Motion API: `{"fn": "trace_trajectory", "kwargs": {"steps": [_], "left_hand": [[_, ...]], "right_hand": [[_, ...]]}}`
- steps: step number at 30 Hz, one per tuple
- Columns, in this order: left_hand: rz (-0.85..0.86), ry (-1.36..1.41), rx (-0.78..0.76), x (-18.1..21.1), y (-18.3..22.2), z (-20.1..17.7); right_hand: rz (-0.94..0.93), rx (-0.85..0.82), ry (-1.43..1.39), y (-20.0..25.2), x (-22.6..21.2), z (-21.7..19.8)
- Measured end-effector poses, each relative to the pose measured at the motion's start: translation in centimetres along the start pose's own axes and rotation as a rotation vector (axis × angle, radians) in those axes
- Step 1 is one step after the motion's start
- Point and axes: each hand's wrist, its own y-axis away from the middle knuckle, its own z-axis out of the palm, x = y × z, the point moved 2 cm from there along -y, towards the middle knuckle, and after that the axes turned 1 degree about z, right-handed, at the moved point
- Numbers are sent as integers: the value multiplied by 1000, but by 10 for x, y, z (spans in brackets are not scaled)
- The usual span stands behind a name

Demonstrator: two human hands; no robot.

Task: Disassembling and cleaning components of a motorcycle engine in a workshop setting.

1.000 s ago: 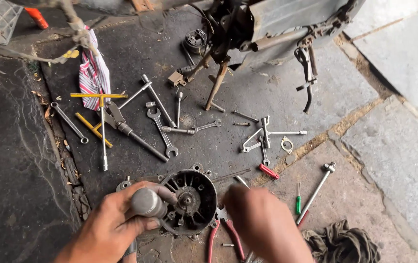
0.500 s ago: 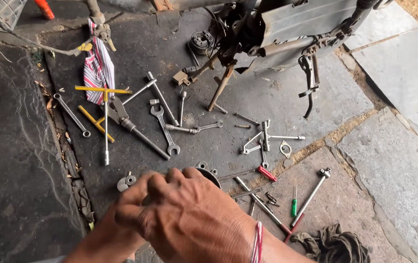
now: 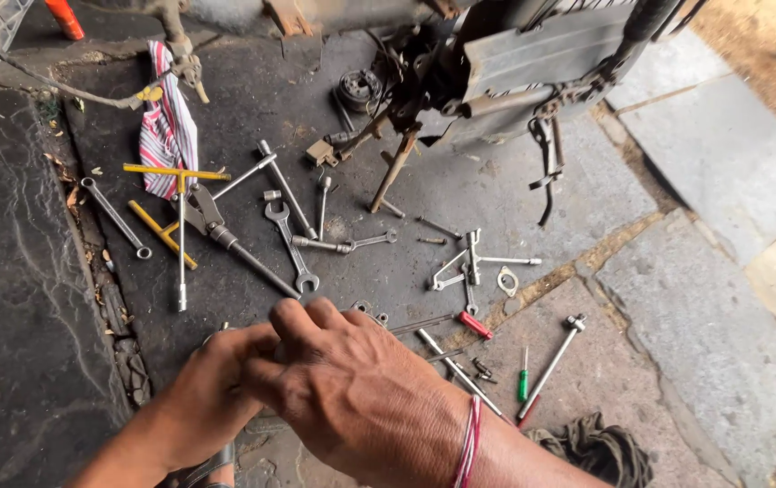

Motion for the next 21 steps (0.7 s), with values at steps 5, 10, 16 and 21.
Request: {"fn": "trace_trajectory", "kwargs": {"steps": [5,10,16,21], "left_hand": [[283,183,53,0,0,4],[358,129,-9,9,8,1],[401,104,91,-14,-3,7],[343,103,-56,-19,-4,4]], "right_hand": [[576,-499,-52,-19,-14,-12],[310,-344,99,-10,-17,-8],[490,-437,10,-20,-34,-18],[618,-474,93,1,-15,-1]]}}
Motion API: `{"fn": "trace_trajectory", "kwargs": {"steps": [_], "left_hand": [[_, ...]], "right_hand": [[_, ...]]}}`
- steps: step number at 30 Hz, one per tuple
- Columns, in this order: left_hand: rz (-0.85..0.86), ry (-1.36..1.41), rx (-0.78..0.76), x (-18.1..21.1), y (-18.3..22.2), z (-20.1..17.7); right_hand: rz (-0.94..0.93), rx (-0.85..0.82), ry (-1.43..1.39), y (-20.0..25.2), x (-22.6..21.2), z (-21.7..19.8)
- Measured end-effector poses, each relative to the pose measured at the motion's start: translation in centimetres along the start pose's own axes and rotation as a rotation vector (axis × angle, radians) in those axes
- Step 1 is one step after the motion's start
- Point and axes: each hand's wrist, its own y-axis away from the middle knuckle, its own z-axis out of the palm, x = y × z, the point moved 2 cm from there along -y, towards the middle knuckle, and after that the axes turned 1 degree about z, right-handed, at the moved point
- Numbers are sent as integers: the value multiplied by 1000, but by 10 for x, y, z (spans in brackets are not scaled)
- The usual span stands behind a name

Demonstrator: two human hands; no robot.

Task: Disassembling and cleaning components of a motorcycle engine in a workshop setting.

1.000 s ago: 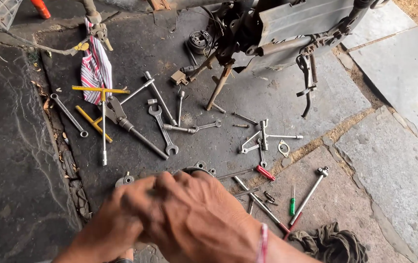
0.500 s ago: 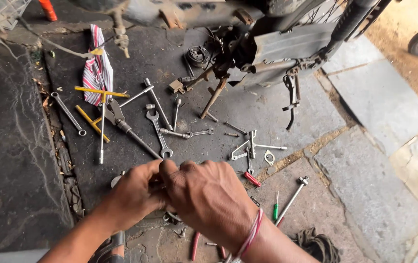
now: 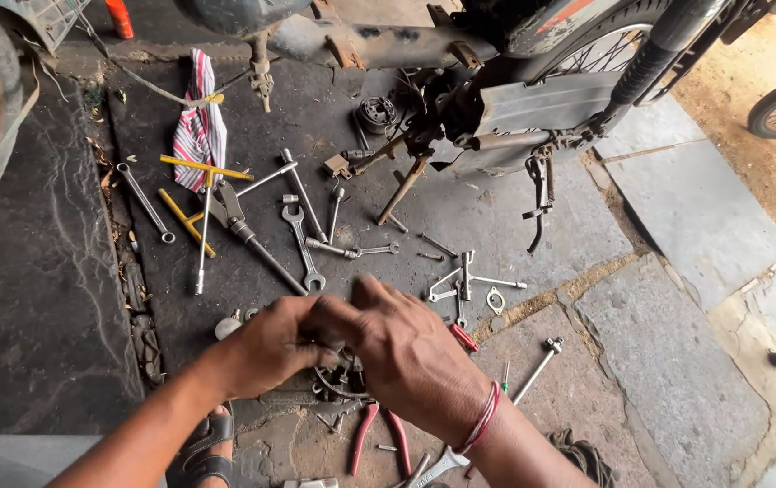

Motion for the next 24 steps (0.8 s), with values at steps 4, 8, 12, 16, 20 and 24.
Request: {"fn": "trace_trajectory", "kwargs": {"steps": [4,8,12,16,20,24], "left_hand": [[202,-10,36,10,0,-4],[119,-142,126,15,-2,-4],[-15,49,-77,20,0,-8],[59,87,5,25,-1,-6],[-68,234,-38,39,0,-4],[143,-50,-72,22,-3,-7]], "right_hand": [[-459,332,-170,2,-9,-20],[-68,-85,-80,-10,-3,-17],[-263,75,-34,-10,4,-12],[-367,203,-130,-9,-3,-21],[-100,-50,-55,-11,4,-16],[-465,310,-69,-3,2,-19]]}}
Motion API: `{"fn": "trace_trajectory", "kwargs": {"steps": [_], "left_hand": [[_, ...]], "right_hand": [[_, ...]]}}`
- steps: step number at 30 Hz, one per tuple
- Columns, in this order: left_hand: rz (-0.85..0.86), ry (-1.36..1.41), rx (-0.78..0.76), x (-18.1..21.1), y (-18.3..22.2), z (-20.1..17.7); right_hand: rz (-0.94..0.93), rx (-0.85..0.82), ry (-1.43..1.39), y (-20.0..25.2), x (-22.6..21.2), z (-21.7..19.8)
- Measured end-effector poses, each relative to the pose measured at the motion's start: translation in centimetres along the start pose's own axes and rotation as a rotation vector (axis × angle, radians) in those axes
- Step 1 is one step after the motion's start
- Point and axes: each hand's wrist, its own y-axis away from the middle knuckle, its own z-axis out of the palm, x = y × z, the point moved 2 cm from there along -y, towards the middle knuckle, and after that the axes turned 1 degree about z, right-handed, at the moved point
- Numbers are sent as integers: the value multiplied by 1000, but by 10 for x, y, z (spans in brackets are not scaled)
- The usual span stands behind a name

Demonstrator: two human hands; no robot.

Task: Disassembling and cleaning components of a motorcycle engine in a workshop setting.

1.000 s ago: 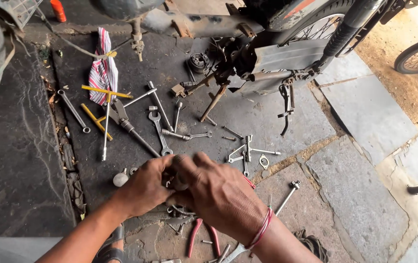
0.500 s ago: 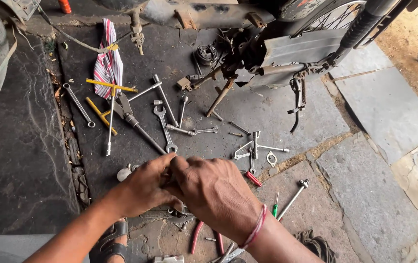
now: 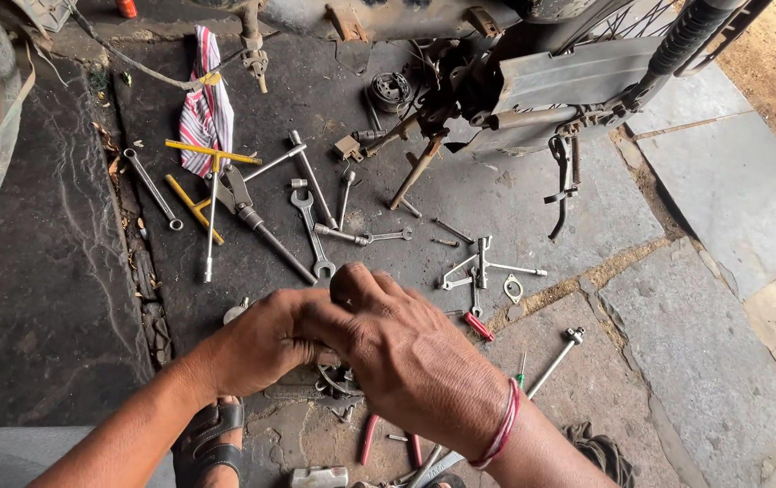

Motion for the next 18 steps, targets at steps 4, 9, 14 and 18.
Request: {"fn": "trace_trajectory", "kwargs": {"steps": [4,9,14,18], "left_hand": [[-203,156,72,-11,0,1],[70,123,-3,-8,1,-3],[-98,-56,152,4,-3,-7],[-62,227,107,-1,-10,-10]], "right_hand": [[232,-184,-122,-7,-1,1],[249,-248,-6,-2,4,5],[392,-270,-62,-6,2,7],[394,-359,23,-1,9,2]]}}
